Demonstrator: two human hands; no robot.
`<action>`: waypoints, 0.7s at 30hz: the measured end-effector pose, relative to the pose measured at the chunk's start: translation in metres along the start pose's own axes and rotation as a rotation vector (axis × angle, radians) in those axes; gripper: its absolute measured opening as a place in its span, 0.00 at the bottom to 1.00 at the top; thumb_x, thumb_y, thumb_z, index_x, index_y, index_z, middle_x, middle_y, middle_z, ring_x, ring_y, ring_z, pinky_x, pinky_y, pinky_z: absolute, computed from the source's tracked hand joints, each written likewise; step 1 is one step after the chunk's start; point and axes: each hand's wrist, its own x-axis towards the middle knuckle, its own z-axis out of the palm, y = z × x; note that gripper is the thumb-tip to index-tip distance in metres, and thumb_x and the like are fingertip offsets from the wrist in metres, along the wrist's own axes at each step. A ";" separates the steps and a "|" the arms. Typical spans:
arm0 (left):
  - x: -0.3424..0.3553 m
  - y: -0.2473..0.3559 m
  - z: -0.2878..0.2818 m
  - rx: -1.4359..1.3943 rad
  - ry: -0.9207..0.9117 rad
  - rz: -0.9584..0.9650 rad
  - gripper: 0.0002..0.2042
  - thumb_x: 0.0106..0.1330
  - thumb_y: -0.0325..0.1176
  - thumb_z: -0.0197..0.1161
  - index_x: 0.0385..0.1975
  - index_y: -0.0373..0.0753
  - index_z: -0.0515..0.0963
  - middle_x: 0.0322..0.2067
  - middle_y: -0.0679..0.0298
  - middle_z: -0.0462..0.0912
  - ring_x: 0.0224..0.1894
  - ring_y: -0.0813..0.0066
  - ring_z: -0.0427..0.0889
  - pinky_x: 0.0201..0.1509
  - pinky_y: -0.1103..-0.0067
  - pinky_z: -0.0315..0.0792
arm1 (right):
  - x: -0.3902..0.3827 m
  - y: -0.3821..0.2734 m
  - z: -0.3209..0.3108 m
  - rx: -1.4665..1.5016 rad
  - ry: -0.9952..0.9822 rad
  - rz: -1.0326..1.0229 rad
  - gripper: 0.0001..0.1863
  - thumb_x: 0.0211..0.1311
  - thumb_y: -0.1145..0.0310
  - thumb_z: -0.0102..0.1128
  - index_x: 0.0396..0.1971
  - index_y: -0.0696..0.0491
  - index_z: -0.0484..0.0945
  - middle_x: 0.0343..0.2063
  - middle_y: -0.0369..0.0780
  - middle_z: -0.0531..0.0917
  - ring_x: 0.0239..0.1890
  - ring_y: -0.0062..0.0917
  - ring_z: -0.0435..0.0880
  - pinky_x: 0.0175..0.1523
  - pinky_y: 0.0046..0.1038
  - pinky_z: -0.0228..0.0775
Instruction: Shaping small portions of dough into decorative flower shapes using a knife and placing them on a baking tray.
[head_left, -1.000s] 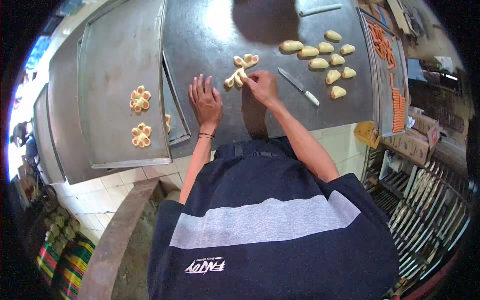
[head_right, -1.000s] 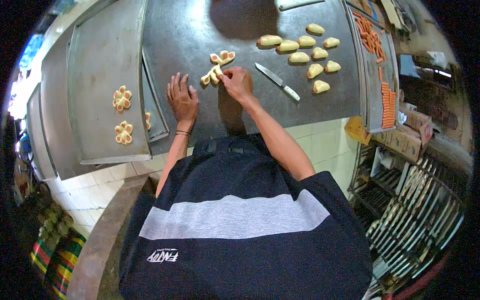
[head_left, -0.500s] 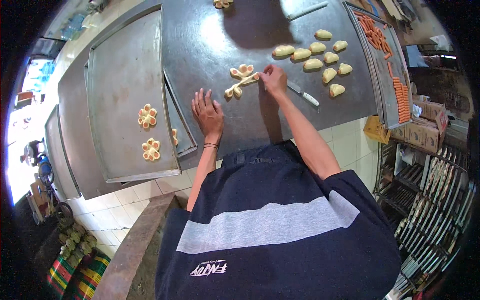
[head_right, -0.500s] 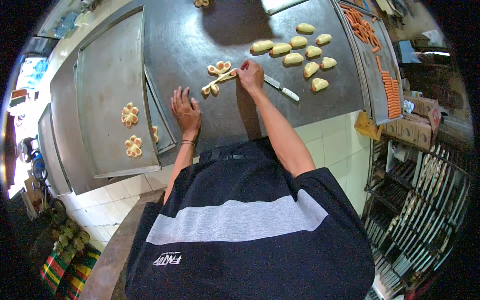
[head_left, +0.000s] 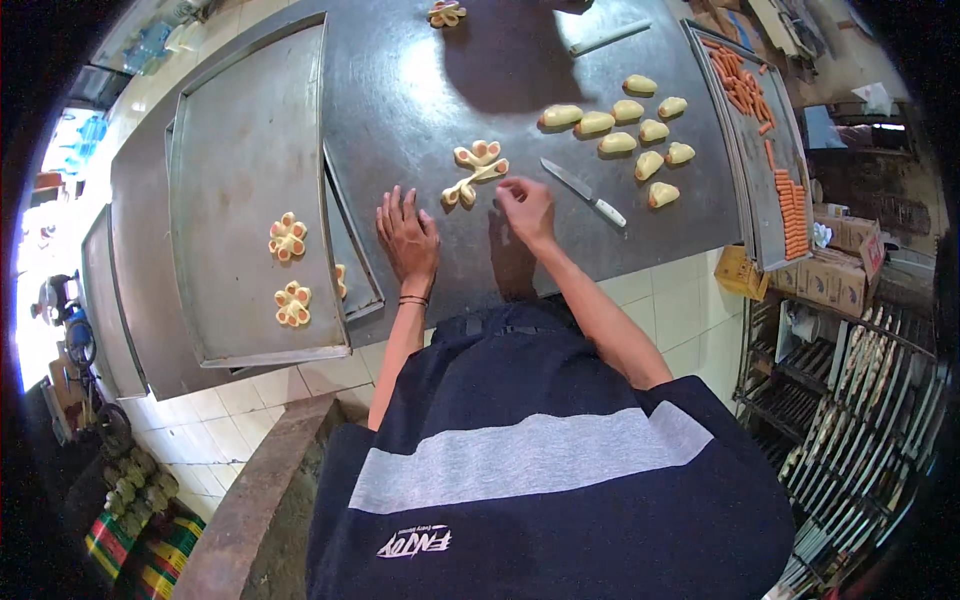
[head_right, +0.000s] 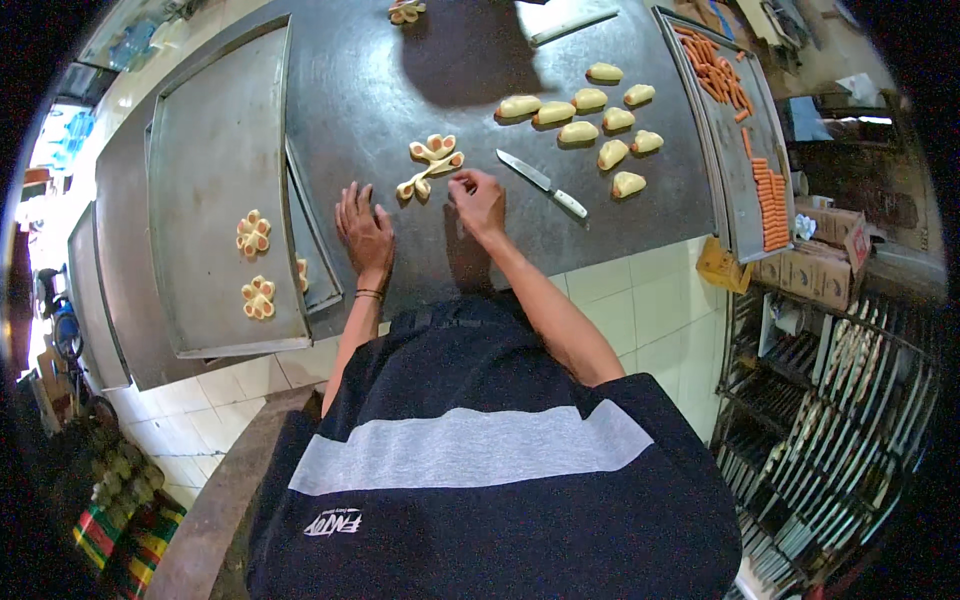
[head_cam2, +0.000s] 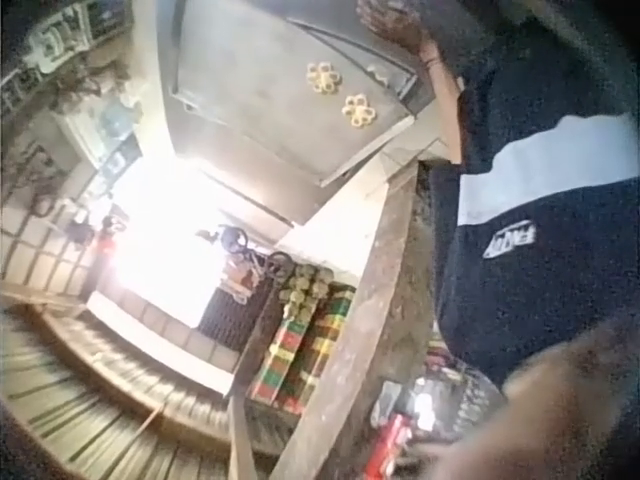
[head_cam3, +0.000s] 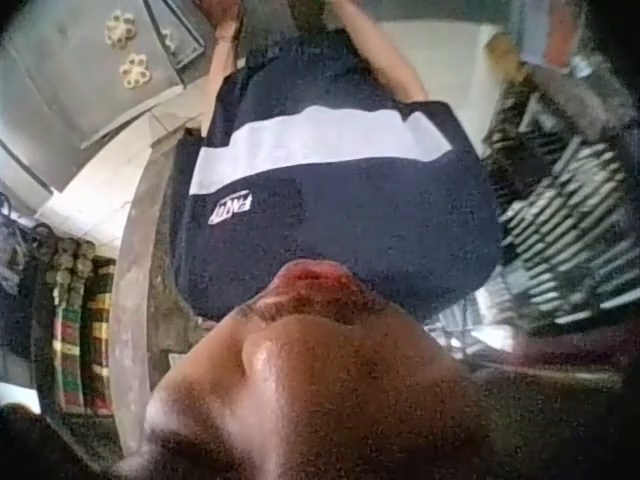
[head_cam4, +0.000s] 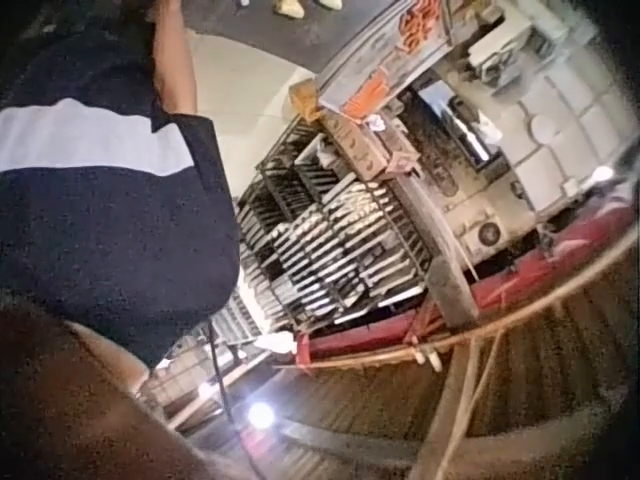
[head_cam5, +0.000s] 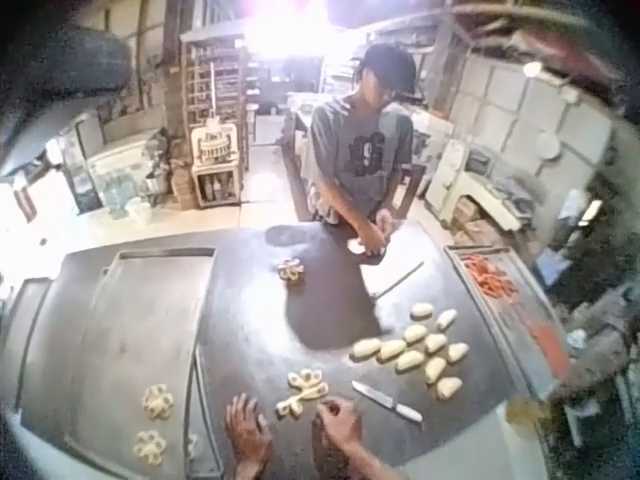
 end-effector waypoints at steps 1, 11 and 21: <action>0.002 0.002 0.002 -0.010 0.004 0.010 0.20 0.72 0.33 0.58 0.64 0.42 0.75 0.70 0.55 0.71 0.77 0.56 0.62 0.83 0.58 0.51 | -0.005 -0.001 0.003 0.022 -0.073 0.034 0.15 0.62 0.62 0.70 0.42 0.57 0.89 0.28 0.43 0.89 0.33 0.30 0.90 0.41 0.33 0.80; 0.038 0.039 -0.016 -0.545 -0.154 -0.141 0.14 0.67 0.32 0.67 0.51 0.38 0.84 0.47 0.52 0.83 0.49 0.52 0.83 0.55 0.62 0.76 | -0.014 -0.017 0.037 -0.235 -0.006 -0.027 0.17 0.59 0.57 0.74 0.41 0.54 0.90 0.23 0.42 0.88 0.27 0.34 0.89 0.37 0.36 0.79; 0.084 0.060 0.010 -0.675 -0.254 -0.283 0.10 0.66 0.32 0.73 0.40 0.32 0.90 0.33 0.53 0.91 0.38 0.68 0.90 0.44 0.75 0.81 | 0.022 0.020 0.017 0.195 0.112 0.121 0.13 0.64 0.66 0.71 0.43 0.59 0.89 0.33 0.40 0.90 0.31 0.26 0.88 0.38 0.28 0.79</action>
